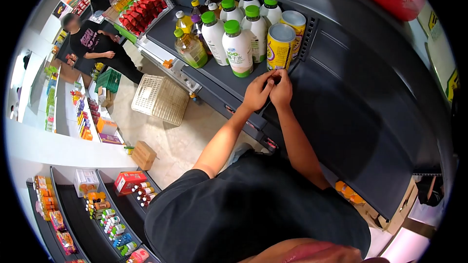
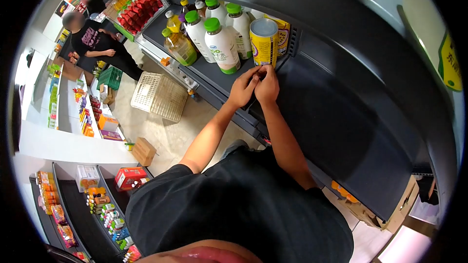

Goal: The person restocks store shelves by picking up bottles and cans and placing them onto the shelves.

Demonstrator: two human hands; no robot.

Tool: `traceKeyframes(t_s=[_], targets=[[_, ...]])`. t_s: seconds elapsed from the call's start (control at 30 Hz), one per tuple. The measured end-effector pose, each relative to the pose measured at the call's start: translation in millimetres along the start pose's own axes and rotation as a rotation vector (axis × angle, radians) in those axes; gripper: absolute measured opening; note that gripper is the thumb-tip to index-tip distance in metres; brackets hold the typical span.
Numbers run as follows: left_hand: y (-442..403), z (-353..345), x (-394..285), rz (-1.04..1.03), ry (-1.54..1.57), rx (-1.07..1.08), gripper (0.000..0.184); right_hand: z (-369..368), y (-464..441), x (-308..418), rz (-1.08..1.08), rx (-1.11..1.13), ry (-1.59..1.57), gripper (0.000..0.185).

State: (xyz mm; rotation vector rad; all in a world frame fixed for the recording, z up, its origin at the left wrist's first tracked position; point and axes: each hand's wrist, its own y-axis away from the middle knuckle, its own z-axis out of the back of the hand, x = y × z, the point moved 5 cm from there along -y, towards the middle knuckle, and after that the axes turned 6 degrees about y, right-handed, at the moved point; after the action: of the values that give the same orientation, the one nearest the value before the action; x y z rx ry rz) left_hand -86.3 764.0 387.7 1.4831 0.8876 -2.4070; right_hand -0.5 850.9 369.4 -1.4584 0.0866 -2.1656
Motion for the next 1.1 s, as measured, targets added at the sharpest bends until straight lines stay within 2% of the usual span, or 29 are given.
traceKeyframes(t_s=[0.1,0.2,0.3,0.4,0.5,0.57,0.6,0.63,0.67,0.7,0.73,0.77,0.8,0.83,0.87,0.9,0.93,1.0,1.03,1.07,1.1], targets=[[0.6,2.1,-3.5,-0.035,-0.022,-0.034,0.042,-1.7,-1.6,2.5,-0.011,0.015,0.079,0.025],[2.9,3.2,-9.6,-0.015,-0.019,-0.026,0.04,-3.7,1.8,-0.7,-0.015,-0.015,0.017,0.028],[17.3,6.6,-27.2,-0.049,-0.051,-0.136,0.035,-0.3,2.7,1.8,0.167,-0.059,0.071,0.028],[59.5,12.9,-32.6,-0.225,-0.064,-0.199,0.029,-2.0,0.0,-2.0,0.085,-0.022,0.04,0.025],[146.9,6.8,-3.9,-0.255,-0.061,-0.254,0.03,-4.3,-2.6,-4.8,0.126,-0.022,0.019,0.019],[222.0,-4.4,31.1,-0.113,-0.084,-0.132,0.038,-5.2,-2.4,-6.7,0.093,0.016,0.002,0.017],[263.1,-13.4,60.2,0.141,-0.099,-0.026,0.043,-5.6,-2.7,-4.7,0.074,0.042,-0.014,0.017],[314.5,-22.4,95.5,0.476,-0.164,0.107,0.049,-1.9,-7.5,-7.1,0.158,-0.001,-0.001,0.017],[381.7,-30.6,147.4,0.594,-0.119,0.205,0.054,-1.9,-11.5,-8.2,0.247,-0.037,0.003,0.018],[446.2,-25.3,160.8,0.792,-0.191,0.407,0.049,17.4,-11.5,11.6,0.224,-0.09,0.017,0.017],[531.0,-16.6,186.4,0.835,-0.091,0.311,0.045,27.5,-17.9,9.8,0.254,-0.175,0.066,0.018],[616.7,-0.6,180.8,1.132,-0.167,-0.018,0.038,21.5,-33.2,-18.2,0.244,-0.237,0.09,0.02],[697.4,16.6,158.3,1.353,-0.182,-0.452,0.033,20.2,-32.9,-18.5,0.242,-0.259,0.137,0.023],[769.1,28.4,117.9,1.522,-0.37,-0.739,0.032,13.1,-31.8,-21.3,0.219,-0.218,0.104,0.026],[829.9,23.1,76.8,1.645,-0.352,-0.87,0.033,-4.2,-37.2,-37.8,0.255,-0.188,0.05,0.028],[891.5,19.7,37.7,1.693,-0.309,-0.934,0.033,-18.4,-41.0,-45.1,0.415,-0.189,0.154,0.029],[950.2,10.7,-5.5,1.733,-0.292,-1.023,0.034,-22.6,-27.9,-21.8,0.361,-0.118,0.18,0.028],[1053.4,-20.9,-95.1,1.777,-0.312,-1.275,0.037,-32.3,12.9,30.4,0.559,0.026,0.044,0.021],[1093.5,-44.1,-134.4,1.789,-0.337,-1.405,0.038,-42.1,39.2,49.4,0.632,-0.005,0.15,0.021],[1124.4,-67.6,-165.6,1.816,-0.419,-1.429,0.035,-56.1,71.6,63.0,0.65,0.027,0.146,0.019],[1143.5,-100.7,-196.1,1.827,-0.42,-1.615,0.035,-64.3,120.4,82.8,0.687,0.089,0.122,0.019]])
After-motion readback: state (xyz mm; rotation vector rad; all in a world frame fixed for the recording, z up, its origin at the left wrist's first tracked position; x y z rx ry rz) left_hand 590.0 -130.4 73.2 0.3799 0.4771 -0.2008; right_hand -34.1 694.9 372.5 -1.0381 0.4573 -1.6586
